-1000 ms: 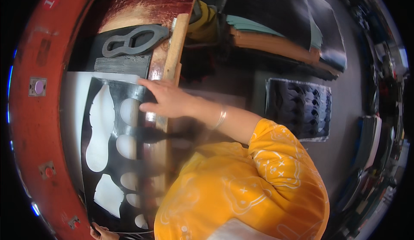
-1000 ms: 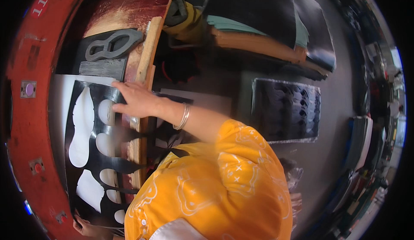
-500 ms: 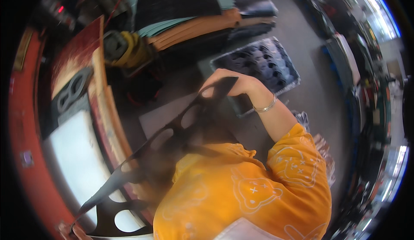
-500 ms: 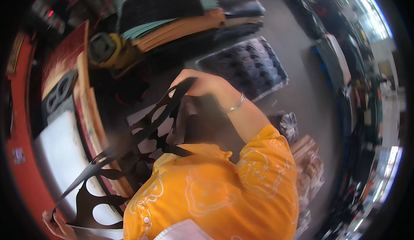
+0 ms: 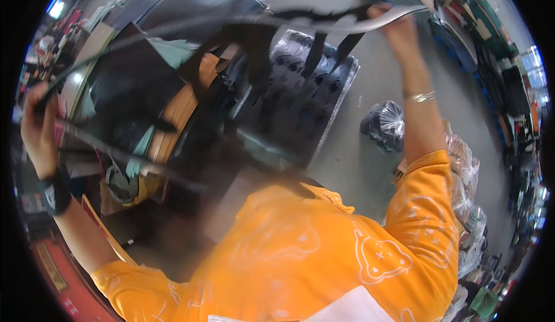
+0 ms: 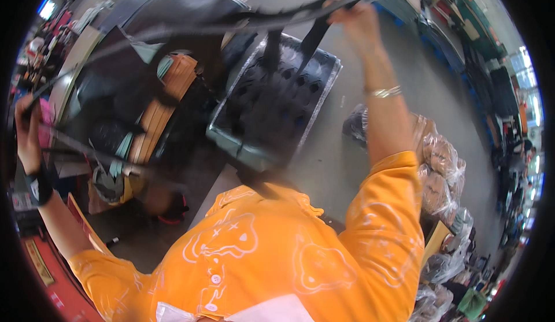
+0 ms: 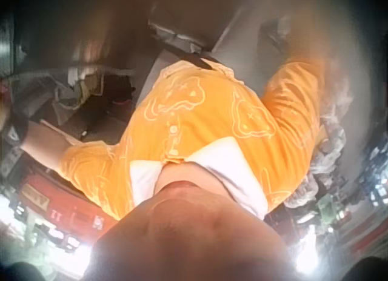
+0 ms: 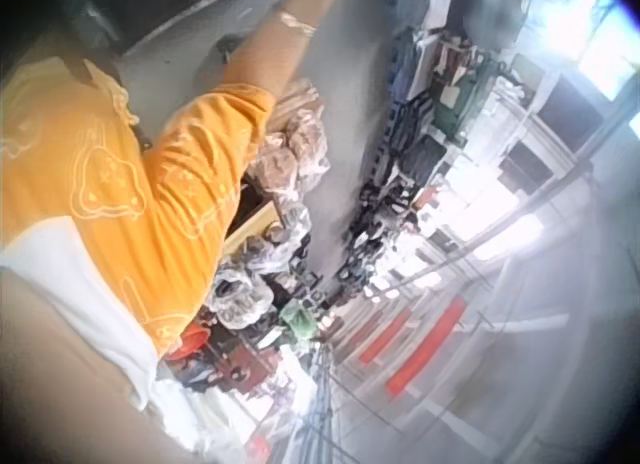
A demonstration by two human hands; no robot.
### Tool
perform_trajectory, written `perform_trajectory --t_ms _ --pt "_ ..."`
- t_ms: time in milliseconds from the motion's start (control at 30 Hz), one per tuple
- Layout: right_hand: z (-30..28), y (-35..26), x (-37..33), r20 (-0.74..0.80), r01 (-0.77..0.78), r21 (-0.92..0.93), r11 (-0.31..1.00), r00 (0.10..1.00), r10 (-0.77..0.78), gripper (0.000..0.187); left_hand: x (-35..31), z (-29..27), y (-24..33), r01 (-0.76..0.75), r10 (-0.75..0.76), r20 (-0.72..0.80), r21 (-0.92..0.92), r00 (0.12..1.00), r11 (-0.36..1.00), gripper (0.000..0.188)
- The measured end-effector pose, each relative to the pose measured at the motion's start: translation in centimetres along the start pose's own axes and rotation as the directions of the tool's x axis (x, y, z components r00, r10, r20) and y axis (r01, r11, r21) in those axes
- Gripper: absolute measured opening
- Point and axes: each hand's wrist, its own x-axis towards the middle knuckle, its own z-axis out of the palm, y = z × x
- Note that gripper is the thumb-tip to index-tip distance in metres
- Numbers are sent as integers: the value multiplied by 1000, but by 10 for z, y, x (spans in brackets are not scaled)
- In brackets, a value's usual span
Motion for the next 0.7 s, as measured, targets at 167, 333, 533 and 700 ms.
perform_trajectory --t_ms 167,333,533,700 --pt "-124 10 69 -394 -34 -371 928 911 -124 29 171 103 -17 -183 196 73 -160 978 970 26" --pt "-120 56 18 -175 79 -394 916 972 -159 21 187 278 -50 -128 273 212 -519 939 845 15" --pt "19 188 -165 -113 -107 -539 835 992 55 34 64 510 -127 -151 292 294 -421 910 894 23" --pt "179 320 -375 222 -286 -769 571 718 659 57 -109 683 -206 -88 220 885 -202 410 976 39"
